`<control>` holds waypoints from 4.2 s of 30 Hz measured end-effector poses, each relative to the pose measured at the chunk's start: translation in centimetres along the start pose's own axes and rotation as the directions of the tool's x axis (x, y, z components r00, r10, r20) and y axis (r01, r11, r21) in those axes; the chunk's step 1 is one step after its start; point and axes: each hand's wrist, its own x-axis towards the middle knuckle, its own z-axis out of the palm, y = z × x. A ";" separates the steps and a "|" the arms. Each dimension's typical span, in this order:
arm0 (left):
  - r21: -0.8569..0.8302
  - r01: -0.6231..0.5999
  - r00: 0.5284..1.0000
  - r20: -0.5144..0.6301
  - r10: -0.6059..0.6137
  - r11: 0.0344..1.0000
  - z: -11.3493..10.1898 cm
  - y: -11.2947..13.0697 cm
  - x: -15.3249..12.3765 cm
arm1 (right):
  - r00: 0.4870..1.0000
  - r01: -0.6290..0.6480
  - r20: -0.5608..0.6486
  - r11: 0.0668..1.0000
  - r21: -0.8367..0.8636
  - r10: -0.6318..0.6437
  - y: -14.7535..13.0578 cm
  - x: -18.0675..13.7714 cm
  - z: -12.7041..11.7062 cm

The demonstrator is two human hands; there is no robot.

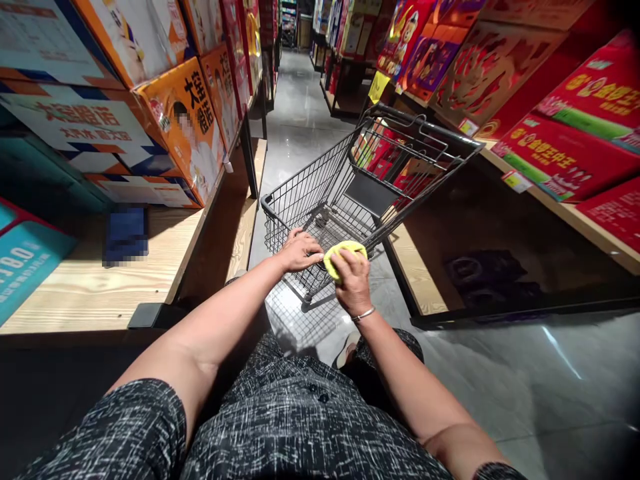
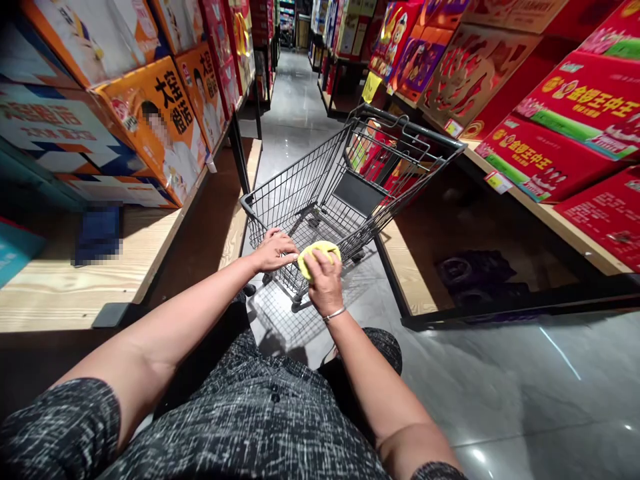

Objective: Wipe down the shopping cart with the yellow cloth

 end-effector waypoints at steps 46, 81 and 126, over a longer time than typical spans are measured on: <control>0.114 0.085 0.993 -0.091 -0.075 0.990 -1.2 -1.4 -3.8 | 0.971 0.233 -0.001 0.954 -0.189 -0.237 5.5 2.3 5.4; 0.234 0.260 0.958 -0.186 -0.219 0.937 -1.4 -2.4 -5.3 | 0.999 0.033 0.050 0.933 -0.359 -0.016 9.1 11.1 0.9; 0.156 0.260 0.943 -0.252 -0.216 0.953 -3.3 -5.8 -5.8 | 0.933 0.171 0.336 0.979 -0.110 -0.126 7.3 -2.2 14.7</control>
